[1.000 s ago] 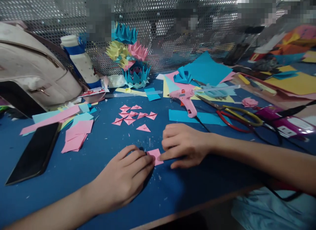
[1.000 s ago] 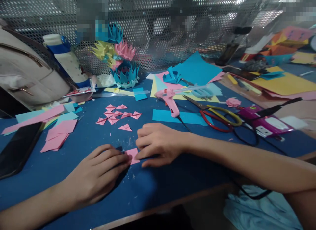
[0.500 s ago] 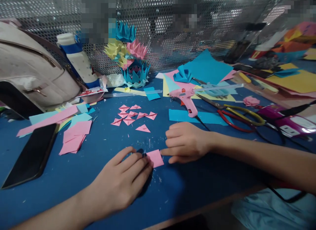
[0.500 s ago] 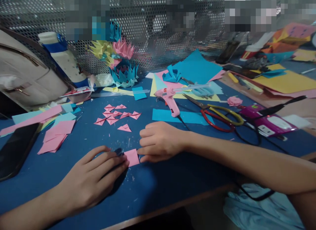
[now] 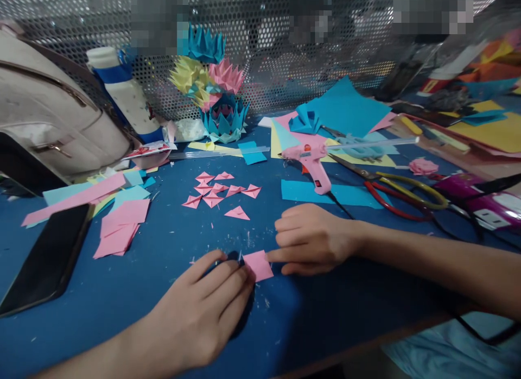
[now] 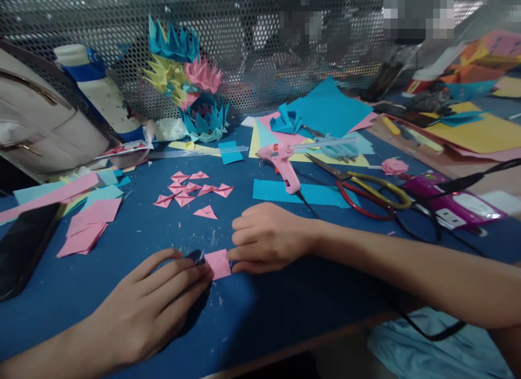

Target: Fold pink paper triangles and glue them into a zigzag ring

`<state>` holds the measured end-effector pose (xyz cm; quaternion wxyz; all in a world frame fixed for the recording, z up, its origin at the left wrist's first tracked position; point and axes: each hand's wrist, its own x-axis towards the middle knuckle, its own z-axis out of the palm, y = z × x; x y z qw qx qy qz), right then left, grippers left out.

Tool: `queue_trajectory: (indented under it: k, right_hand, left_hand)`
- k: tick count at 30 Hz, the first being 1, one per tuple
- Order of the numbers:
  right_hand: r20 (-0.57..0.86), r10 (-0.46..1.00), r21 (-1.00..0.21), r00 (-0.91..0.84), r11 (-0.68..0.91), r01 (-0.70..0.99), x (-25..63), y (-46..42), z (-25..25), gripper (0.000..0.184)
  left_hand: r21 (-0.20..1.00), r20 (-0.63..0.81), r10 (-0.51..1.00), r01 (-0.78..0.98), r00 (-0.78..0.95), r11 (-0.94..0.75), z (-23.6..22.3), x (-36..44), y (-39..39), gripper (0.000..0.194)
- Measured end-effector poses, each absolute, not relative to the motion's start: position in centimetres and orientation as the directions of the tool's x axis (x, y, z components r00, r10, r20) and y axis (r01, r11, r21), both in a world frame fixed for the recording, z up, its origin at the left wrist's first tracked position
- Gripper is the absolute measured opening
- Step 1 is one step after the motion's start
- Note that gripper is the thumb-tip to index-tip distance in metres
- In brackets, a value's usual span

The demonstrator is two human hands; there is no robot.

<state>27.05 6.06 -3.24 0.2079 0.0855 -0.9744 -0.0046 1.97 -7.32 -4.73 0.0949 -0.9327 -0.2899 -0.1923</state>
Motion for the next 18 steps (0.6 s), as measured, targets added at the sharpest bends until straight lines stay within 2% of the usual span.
queue_trajectory:
  k: [3, 8, 12, 15, 18]
  right_hand:
    - [0.375, -0.125, 0.084, -0.919, 0.991, -0.101, 27.0, 5.7, -3.5, 0.032]
    - [0.28, -0.045, 0.073, -0.959, 0.997, -0.025, 27.0, 4.9, -3.7, 0.041]
    - [0.297, 0.008, 0.048, -0.955, 0.999, 0.023, 27.0, 5.1, -3.8, 0.043]
    - [0.339, 0.026, -0.07, -0.94, 0.998, 0.003, 27.0, 5.5, -3.7, 0.043]
    - [0.317, 0.057, -0.308, -0.947, 0.95, -0.046, 26.9, 5.7, -3.4, 0.042]
  left_hand:
    - [-0.06, 0.431, 0.492, 0.568, 0.757, -0.821, -4.7, 2.1, -7.3, 0.03]
    - [-0.058, 0.426, 0.492, 0.566, 0.759, -0.822, -4.6, 2.0, -7.3, 0.031]
    - [-0.007, 0.342, 0.563, 0.601, 0.753, -0.799, -4.3, 2.1, -7.2, 0.036]
    - [0.068, 0.289, 0.62, 0.631, 0.729, -0.773, -4.0, 2.2, -7.1, 0.041]
    - [0.203, 0.274, 0.68, 0.65, 0.68, -0.732, -3.7, 2.3, -6.9, 0.044]
